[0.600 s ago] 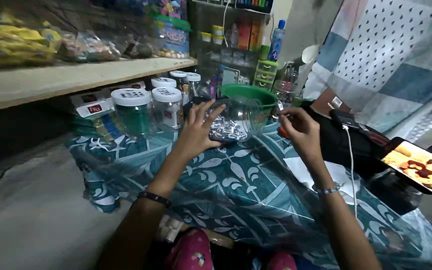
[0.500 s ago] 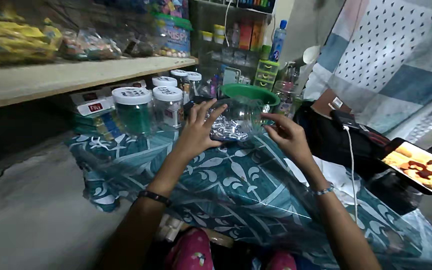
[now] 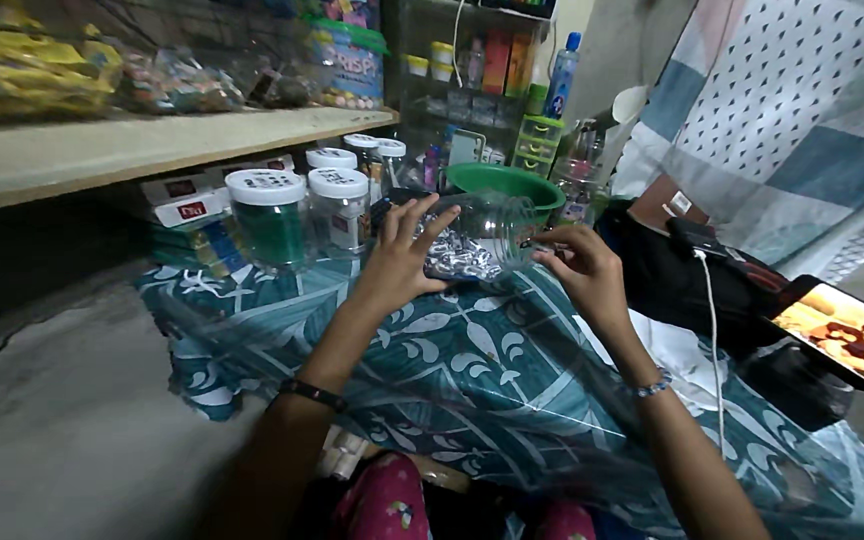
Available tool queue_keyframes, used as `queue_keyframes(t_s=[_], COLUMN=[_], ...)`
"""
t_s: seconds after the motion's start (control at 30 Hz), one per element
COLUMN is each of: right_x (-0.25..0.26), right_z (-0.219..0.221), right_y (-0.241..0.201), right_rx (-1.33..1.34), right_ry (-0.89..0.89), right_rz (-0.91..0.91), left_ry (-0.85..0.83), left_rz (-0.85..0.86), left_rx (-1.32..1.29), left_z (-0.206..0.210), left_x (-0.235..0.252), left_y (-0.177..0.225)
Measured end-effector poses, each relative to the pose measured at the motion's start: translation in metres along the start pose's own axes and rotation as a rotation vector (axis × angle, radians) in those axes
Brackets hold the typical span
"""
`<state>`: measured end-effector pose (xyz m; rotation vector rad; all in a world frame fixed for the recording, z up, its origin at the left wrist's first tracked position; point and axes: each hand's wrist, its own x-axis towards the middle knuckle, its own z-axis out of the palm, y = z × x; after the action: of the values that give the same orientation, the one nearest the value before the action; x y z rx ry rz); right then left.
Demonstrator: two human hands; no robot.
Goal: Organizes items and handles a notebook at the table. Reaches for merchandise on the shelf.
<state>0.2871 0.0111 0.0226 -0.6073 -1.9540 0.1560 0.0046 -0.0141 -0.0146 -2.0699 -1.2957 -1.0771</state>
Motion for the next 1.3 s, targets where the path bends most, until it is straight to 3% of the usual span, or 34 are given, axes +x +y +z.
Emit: queue_keyframes(t_s=[0.23,0.43,0.57,0.63,0.83,1.3], right_x=[0.005,-0.003,-0.006,-0.01,-0.019,-0.006], right_z=[-0.006,-0.045,-0.049,-0.04,-0.02,-0.012], right_y=[-0.002,0.019,0.041,0.061,0.113,0.101], right_rx=[0.087,-0.031,-0.289,-0.345,-0.511,-0.589], right_ry=[-0.255,0.031,-0.037,-0.127,-0.35,-0.377], right_rz=[-0.061,0.168,0.474,0.535,0.582,0.707], left_ry=[0.012,0.037,0.118,0.077,-0.225,-0.309], left_rz=[0.026,-0.04,-0.247,-0.418,-0.576,-0.569], left_rx=[0.017,-0.039,-0.201,-0.371,-0.678,-0.739], left_z=[0.001,0.0,-0.006,-0.012,-0.018,-0.023], left_x=[0.0,0.001,0.0,0.0,0.001,-0.001], left_y=[-0.001,0.0,-0.002,-0.002,0.008,0.009])
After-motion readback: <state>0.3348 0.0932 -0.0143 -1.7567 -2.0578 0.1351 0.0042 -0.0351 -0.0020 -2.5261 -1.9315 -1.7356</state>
